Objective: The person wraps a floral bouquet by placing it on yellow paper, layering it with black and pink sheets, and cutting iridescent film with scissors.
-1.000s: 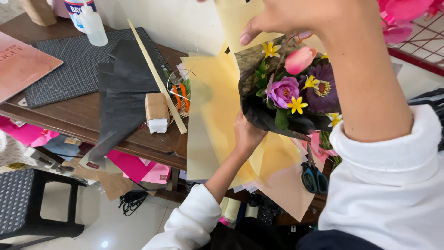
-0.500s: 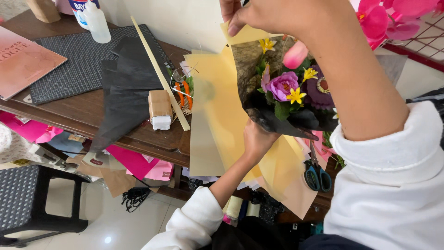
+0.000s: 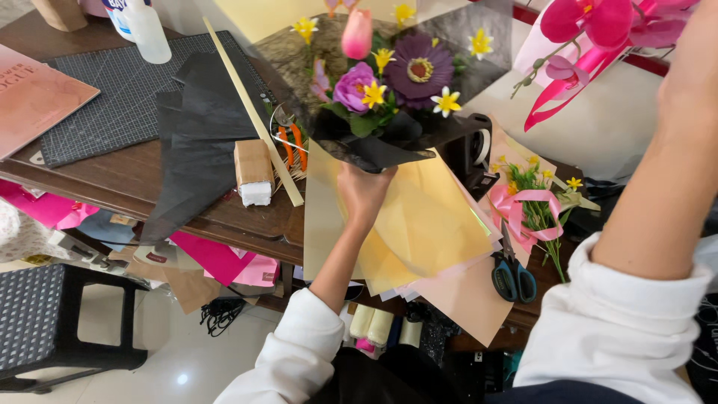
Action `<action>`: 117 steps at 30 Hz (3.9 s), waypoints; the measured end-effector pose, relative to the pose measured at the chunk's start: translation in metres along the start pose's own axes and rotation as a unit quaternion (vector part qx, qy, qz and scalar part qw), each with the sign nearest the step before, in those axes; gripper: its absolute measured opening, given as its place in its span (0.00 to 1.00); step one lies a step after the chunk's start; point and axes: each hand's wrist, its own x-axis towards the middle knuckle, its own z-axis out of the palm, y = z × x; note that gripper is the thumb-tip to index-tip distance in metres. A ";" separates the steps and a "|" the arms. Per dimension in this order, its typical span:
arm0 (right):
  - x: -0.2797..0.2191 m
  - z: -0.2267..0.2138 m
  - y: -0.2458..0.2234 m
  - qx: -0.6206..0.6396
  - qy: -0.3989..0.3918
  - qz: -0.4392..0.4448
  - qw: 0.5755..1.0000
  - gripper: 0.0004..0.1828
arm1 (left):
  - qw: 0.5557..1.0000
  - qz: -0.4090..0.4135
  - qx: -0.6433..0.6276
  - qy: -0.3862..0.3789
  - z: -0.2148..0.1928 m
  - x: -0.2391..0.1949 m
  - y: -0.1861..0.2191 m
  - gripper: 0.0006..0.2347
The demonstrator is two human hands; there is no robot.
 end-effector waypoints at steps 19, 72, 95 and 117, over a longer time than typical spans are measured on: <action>-0.172 0.093 -0.077 -0.020 -0.114 -0.152 0.982 0.10 | 0.986 0.081 -0.122 0.079 0.008 0.001 -0.010 0.13; -0.236 0.095 0.009 0.143 -0.080 0.089 0.982 0.06 | 0.885 0.002 -0.458 -0.078 0.044 -0.030 -0.034 0.16; -0.312 0.062 0.045 -0.184 0.045 -0.050 0.981 0.40 | 0.967 0.027 -0.246 -0.054 -0.010 0.021 0.046 0.25; -0.339 0.050 0.011 0.250 0.084 0.286 0.921 0.08 | 0.872 0.046 -0.421 -0.243 -0.045 0.005 0.045 0.22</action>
